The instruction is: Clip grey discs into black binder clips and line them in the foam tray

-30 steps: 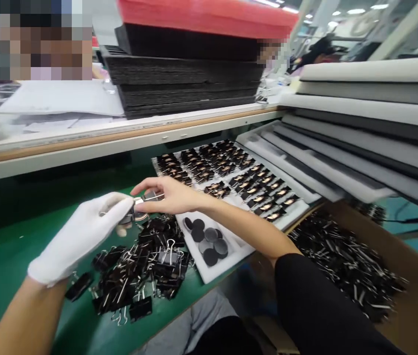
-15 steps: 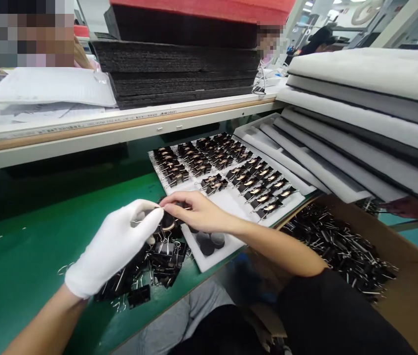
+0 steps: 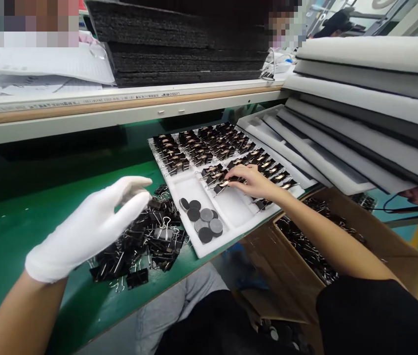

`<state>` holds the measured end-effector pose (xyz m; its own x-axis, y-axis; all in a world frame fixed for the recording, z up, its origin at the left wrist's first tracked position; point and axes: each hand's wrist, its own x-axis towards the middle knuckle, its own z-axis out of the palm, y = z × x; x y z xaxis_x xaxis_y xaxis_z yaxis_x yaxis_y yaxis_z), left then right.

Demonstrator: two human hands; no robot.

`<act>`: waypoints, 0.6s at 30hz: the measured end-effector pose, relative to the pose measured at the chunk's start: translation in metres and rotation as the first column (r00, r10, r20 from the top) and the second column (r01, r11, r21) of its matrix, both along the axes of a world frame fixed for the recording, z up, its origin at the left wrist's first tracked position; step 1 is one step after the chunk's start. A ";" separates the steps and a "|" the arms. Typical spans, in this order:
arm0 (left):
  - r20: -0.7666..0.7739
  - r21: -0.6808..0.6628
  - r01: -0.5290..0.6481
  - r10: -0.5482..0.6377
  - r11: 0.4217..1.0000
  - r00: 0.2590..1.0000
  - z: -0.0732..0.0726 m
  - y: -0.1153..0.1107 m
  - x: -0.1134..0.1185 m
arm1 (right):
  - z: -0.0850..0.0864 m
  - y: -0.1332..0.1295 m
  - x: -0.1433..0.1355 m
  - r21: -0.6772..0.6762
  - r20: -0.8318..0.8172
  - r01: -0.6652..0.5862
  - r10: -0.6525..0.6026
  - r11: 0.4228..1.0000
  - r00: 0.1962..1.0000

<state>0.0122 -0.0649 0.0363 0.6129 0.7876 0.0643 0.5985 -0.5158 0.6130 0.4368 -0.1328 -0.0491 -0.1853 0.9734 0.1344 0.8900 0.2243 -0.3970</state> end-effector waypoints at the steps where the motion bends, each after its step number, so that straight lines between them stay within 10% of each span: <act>1: 0.005 -0.001 0.000 0.000 1.000 1.000 -0.001 0.000 0.000 | -0.006 0.001 -0.001 0.023 0.018 0.026 -0.027 0.999 0.999; 18: -0.032 0.020 -0.179 0.180 0.984 0.983 0.002 0.007 -0.058 | -0.015 0.003 0.006 0.084 0.211 0.008 -0.026 0.996 0.977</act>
